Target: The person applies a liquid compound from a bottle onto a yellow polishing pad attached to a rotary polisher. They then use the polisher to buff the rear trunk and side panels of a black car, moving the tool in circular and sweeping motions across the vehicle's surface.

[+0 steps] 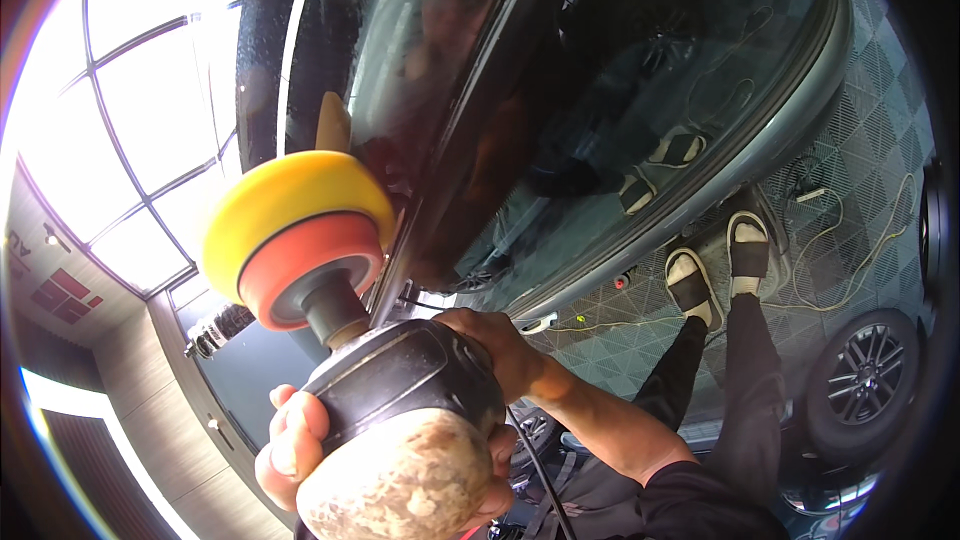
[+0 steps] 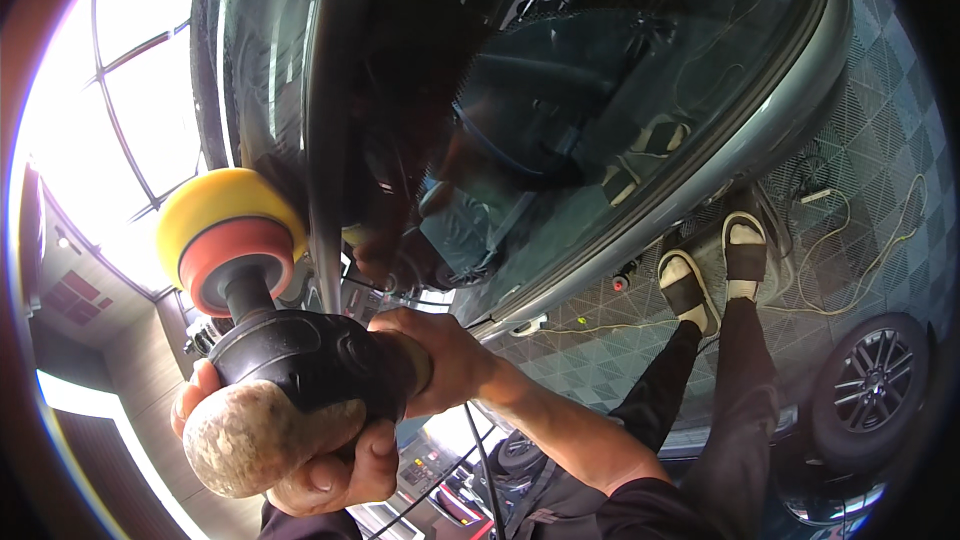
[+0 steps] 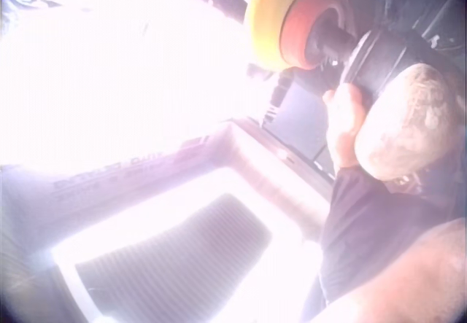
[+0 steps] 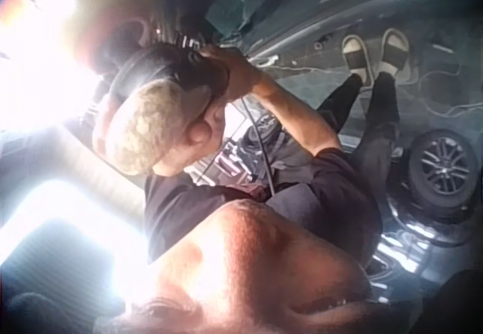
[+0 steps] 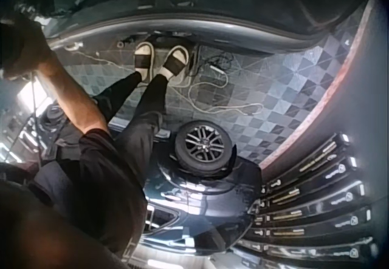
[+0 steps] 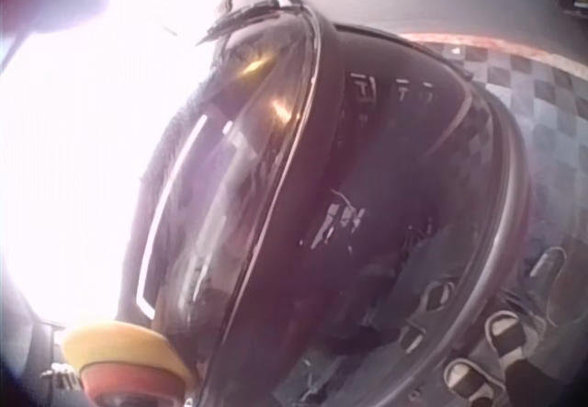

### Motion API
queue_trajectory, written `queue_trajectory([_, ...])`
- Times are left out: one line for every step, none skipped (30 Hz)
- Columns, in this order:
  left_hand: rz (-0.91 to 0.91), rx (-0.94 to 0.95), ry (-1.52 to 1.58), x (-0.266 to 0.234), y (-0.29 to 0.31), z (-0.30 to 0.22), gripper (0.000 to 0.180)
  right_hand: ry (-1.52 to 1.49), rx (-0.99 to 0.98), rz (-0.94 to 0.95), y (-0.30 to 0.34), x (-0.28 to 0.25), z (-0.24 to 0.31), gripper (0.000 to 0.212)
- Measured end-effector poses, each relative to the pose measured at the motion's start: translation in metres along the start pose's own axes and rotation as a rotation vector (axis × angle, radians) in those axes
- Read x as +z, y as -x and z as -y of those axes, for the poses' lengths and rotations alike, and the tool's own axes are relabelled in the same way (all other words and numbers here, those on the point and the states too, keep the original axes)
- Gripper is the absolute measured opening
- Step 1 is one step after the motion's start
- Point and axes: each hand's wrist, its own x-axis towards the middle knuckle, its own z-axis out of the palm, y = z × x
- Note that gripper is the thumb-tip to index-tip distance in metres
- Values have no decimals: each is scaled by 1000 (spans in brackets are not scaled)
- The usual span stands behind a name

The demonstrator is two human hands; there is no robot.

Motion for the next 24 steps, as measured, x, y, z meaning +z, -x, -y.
queue_trajectory([-1,3,7,2,0,2,73,15,-4,-3,0,-3,-1,84])
queue_trajectory([-3,6,18,4,-1,4,73,31,-9,-7,0,-5,-3,83])
queue_trajectory([-5,9,28,6,-1,7,73,47,-10,-8,-1,-9,-3,80])
queue_trajectory([-6,10,28,5,-2,7,73,53,-10,-5,-2,-12,-2,77])
queue_trajectory([-7,9,27,5,-3,9,73,53,-11,-2,-4,-13,0,77])
queue_trajectory([-8,5,19,1,-3,8,73,43,-13,7,-7,-13,4,77])
queue_trajectory([-8,1,9,-2,-3,7,73,34,-15,16,-9,-12,6,76])
queue_trajectory([-13,0,0,-5,-3,6,73,-8,-45,9,-8,-9,3,77])
queue_trajectory([-12,-3,2,-6,-3,6,73,-40,-74,-3,-6,-7,-2,77])
queue_trajectory([-14,-5,3,-7,-3,6,72,-74,-102,-13,-5,-6,-6,77])
queue_trajectory([-13,-4,-2,-8,-3,5,72,-54,-76,11,-3,-6,-6,79])
queue_trajectory([-13,-5,4,-6,-2,7,72,-26,-48,32,-3,-10,-4,80])
queue_trajectory([-15,-4,8,-5,-2,8,72,-17,-36,40,-1,-10,-6,82])
queue_trajectory([-15,-6,8,-4,-1,8,72,-11,-23,49,1,-10,-8,84])
queue_trajectory([-16,-6,10,-4,-2,7,72,-25,-29,42,3,-7,-12,86])
queue_trajectory([-16,-5,7,-3,-3,7,72,-11,-15,37,6,-5,-13,87])
queue_trajectory([-17,-4,6,-1,-4,5,72,4,-1,33,8,-3,-14,88])
queue_trajectory([-16,-5,-1,0,-4,2,72,42,34,34,8,-1,-10,87])
queue_trajectory([-17,-5,-5,2,-3,0,72,82,68,34,9,1,-7,87])
queue_trajectory([-18,-6,-6,5,-2,-2,72,-34,173,55,19,6,-14,88])
queue_trajectory([-18,-2,-11,6,-4,-8,72,-156,273,73,34,13,-26,89])
queue_trajectory([-18,0,-13,9,-5,-9,72,-156,285,73,34,12,-28,90])
queue_trajectory([-22,1,-6,12,-5,-10,72,-154,298,71,35,11,-29,91])
queue_trajectory([-25,-9,-18,10,-4,-12,72,-55,227,67,26,8,-17,91])
